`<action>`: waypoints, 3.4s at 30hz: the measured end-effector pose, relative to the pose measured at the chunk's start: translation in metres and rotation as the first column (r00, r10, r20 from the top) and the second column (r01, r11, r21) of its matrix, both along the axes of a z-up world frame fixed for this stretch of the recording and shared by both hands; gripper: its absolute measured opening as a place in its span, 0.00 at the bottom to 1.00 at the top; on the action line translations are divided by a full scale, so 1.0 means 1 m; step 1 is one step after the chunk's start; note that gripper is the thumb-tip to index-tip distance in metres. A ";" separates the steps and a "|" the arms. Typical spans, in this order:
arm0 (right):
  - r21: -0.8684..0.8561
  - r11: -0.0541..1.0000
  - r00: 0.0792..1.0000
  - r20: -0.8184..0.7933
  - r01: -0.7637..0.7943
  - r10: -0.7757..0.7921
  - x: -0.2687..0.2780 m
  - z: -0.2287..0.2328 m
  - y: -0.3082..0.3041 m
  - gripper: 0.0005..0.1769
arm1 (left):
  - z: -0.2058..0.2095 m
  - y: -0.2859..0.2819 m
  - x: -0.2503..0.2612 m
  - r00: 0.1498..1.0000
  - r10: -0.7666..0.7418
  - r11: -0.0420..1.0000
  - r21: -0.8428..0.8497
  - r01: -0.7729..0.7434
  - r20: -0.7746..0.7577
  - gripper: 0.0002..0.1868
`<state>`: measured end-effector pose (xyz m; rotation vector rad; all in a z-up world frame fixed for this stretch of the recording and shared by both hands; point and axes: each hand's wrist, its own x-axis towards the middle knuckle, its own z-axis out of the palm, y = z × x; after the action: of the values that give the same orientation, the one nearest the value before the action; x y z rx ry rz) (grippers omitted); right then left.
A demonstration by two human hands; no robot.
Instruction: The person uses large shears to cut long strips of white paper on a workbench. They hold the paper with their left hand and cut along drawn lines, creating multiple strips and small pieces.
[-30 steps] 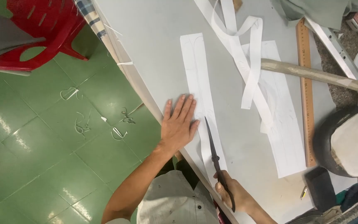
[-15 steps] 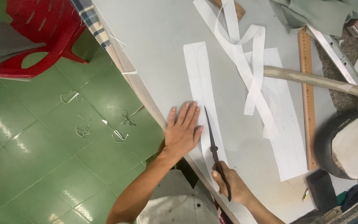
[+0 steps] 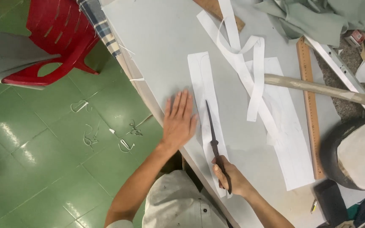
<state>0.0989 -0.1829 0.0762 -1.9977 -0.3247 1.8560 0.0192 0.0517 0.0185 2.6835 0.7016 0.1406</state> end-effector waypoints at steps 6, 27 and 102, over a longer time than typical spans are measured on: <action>-0.018 0.999 0.999 -0.017 0.031 -0.031 0.002 0.012 0.007 0.40 | -0.011 0.072 0.049 0.989 -0.114 0.974 0.184 0.129 -0.090 0.35; -0.044 0.999 0.999 -0.041 -0.022 0.020 0.017 0.010 0.026 0.43 | -0.015 0.102 0.061 0.988 -0.155 0.972 0.181 0.151 0.005 0.33; -0.057 0.995 0.960 0.264 -0.077 0.090 0.087 0.012 0.135 0.33 | -0.011 0.129 0.078 0.913 -0.240 0.966 0.014 0.259 -0.329 0.47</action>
<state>0.1862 -0.0478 0.0877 -2.3035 -0.4524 1.6545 0.0967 0.1804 0.0078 2.8541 0.4394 -0.3616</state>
